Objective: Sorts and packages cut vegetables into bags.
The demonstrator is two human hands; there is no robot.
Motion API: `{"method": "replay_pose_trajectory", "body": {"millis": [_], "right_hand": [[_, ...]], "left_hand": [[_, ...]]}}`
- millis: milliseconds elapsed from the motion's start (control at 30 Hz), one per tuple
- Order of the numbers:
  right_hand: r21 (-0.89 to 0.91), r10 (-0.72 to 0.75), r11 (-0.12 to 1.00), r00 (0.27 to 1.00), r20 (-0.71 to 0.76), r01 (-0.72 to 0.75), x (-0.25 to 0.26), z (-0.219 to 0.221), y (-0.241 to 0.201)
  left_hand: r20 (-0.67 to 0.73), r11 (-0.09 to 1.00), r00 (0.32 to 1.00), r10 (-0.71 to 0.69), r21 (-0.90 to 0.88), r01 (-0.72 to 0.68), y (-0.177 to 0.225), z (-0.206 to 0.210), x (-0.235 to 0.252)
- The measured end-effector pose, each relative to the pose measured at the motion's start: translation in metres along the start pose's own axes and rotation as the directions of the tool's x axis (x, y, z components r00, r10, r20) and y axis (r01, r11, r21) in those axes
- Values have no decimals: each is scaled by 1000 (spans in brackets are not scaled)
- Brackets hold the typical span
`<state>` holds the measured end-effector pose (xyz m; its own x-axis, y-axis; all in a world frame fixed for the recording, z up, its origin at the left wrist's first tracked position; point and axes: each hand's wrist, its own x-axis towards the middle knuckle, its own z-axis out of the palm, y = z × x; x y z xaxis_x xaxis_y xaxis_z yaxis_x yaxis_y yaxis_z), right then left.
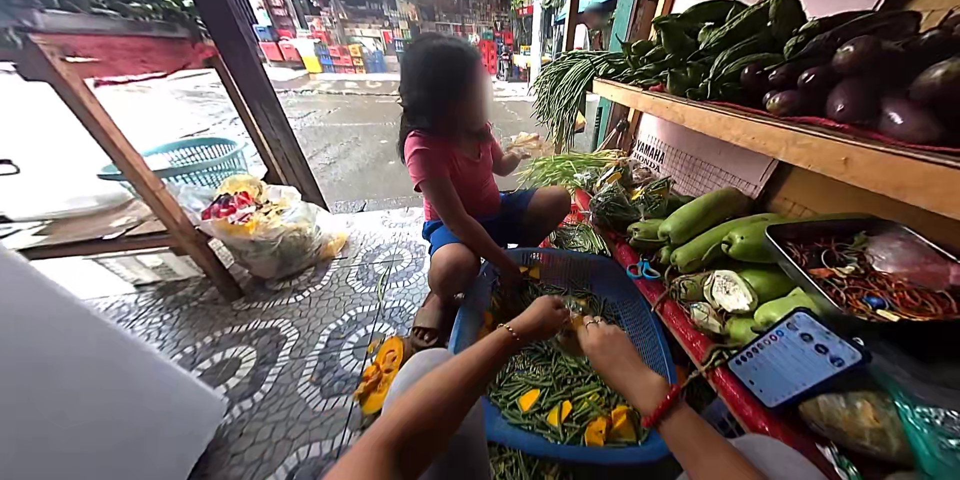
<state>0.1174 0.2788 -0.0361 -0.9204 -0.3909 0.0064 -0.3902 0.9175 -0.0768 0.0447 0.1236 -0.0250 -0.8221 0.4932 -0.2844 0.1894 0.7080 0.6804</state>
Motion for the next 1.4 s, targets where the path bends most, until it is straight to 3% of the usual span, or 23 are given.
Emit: {"method": "replay_pose_trajectory", "body": {"millis": [67,133,167,200,333,433,500,600,700,800,867,933,1000,1067,1100,1167,1233,1267,1333,1367,1400], "right_hand": [[-74,-207,978,938,-278,194,-8,16,1],[-212,-422,906,748,-512,366,-7,27,10],[-218,-454,887,688,-565,407,-7,28,13],[-150,-428,890,674,-602,431,-11,26,14],[417,-74,835,824,-562,359,-28,3,16],[659,114,710,882,-457,249,-28,-10,25],[798,168,576,930,-328,177,-28,-15,33],[924,148,372,977,-155,90,-24,-18,49],[963,152,270,986,-67,24,-20,-19,56],[979,184,204,983,-18,-20,-17,-22,56],[980,211,193,977,-6,-36,-14,-22,55],[975,237,210,971,17,-68,-11,-22,51],[956,264,286,964,-6,-73,-10,-17,47],[886,320,461,940,-116,-48,-11,-10,40],[812,330,583,919,-215,-20,-13,-6,36],[666,318,745,863,-393,29,-15,0,25],[657,298,753,867,-399,44,-18,1,14],[682,290,730,882,-371,48,-19,2,9],[702,277,709,888,-366,68,-18,7,8],[690,260,719,887,-381,86,-17,10,8],[652,236,750,877,-418,109,-16,12,9]], "left_hand": [[30,888,994,-100,-447,103,-7,21,-3],[142,791,988,-57,-598,131,-10,33,-10],[207,759,978,-19,-634,149,-11,34,-14],[265,723,964,27,-671,164,-12,34,-18],[298,549,924,238,-826,124,-9,32,-28],[236,517,934,267,-853,67,0,33,-31],[197,609,928,317,-792,-40,1,35,-30],[92,773,901,424,-556,-307,2,36,-31],[-142,779,822,552,-263,-569,0,41,-30],[-386,768,728,566,-72,-636,1,48,-35],[-531,748,608,591,79,-659,1,55,-35],[-583,710,482,654,255,-656,-1,58,-30],[-559,691,449,697,358,-628,-4,58,-26],[-522,701,479,706,420,-576,-8,55,-21],[-510,732,527,680,423,-535,-8,54,-21],[-440,846,723,533,287,-449,-3,49,-27],[-284,939,915,287,-105,-327,4,39,-32],[-209,903,961,184,-350,-249,6,36,-33],[-41,658,998,50,-750,-64,4,32,-32],[16,520,1000,19,-854,3,3,32,-31],[45,448,999,14,-893,34,2,32,-31]]}}
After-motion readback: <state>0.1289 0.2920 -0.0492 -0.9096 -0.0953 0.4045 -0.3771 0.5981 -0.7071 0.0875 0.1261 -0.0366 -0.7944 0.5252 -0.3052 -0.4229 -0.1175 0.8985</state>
